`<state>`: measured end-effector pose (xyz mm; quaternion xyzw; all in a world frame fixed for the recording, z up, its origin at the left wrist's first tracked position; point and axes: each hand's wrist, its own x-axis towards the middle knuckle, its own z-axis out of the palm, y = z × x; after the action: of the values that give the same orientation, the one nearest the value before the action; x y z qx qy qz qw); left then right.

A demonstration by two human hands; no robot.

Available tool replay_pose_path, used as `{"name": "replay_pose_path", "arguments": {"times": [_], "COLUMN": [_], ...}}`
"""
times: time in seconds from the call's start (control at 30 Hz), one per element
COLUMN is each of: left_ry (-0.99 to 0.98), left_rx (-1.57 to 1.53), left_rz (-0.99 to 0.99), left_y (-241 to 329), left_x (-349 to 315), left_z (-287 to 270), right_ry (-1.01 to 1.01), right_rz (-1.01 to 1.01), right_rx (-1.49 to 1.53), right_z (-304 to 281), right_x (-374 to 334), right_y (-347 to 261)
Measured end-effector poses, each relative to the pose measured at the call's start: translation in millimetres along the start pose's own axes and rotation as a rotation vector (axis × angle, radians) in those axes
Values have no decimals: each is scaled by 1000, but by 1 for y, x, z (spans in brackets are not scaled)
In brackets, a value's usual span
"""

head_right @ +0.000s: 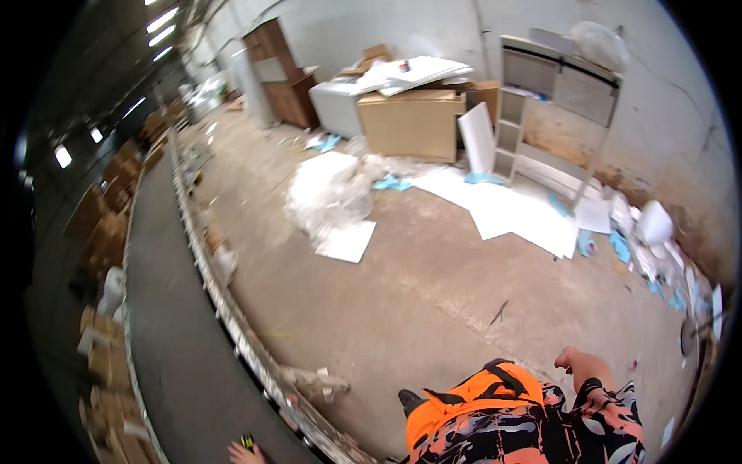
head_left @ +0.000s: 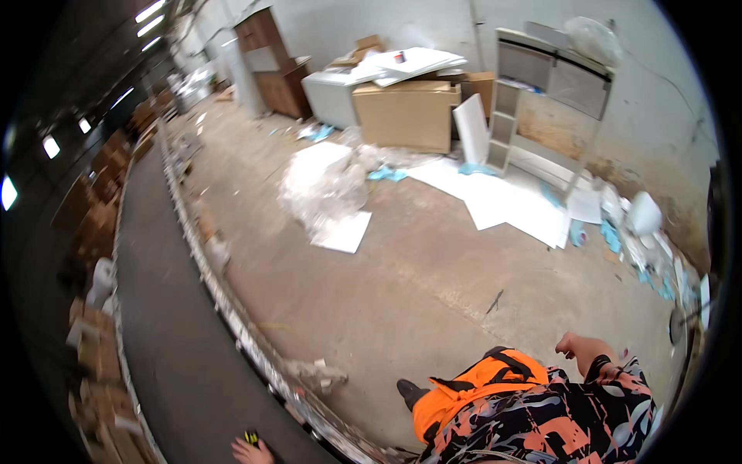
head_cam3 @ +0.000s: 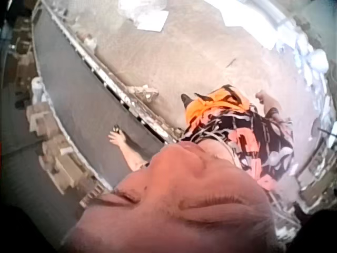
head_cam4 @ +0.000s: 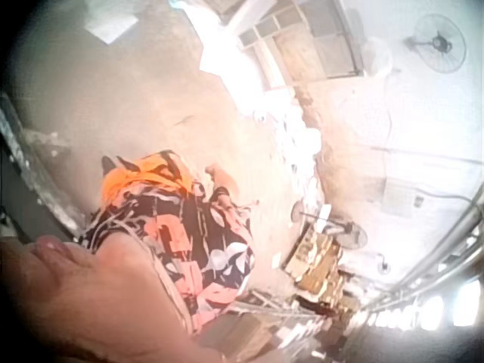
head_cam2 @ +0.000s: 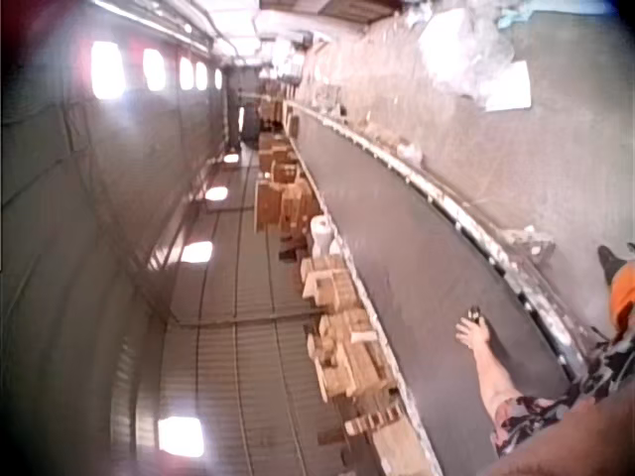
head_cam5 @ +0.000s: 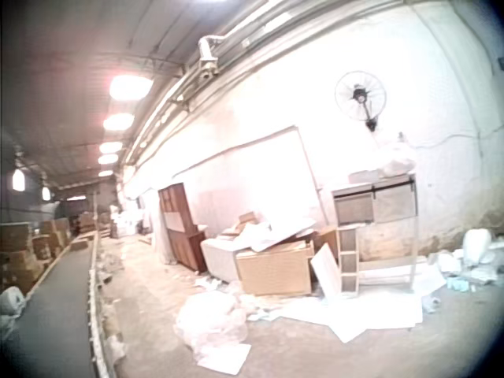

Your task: The person packs a flat-pack furniture item into a cardboard box on a conveyor belt, placing foam protective sheets inside the box and using a handheld tape dispenser to seal the edges.

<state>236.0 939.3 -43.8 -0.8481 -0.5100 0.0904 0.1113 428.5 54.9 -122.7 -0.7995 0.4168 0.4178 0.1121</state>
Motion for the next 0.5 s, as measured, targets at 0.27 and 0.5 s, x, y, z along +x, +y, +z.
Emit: {"name": "replay_pose_path", "arguments": {"times": [0.27,0.5], "left_ry": [117,139], "left_rx": [-133,-279], "left_rz": [117,-12], "left_y": [-5,94], "left_x": [52,89], "left_z": [58,-91], "right_ry": [-101,-17], "right_rz": [-245,-553], "right_rx": [117,50], "right_z": [18,6], "right_x": [-81,-43], "right_y": [-92,-220]}}
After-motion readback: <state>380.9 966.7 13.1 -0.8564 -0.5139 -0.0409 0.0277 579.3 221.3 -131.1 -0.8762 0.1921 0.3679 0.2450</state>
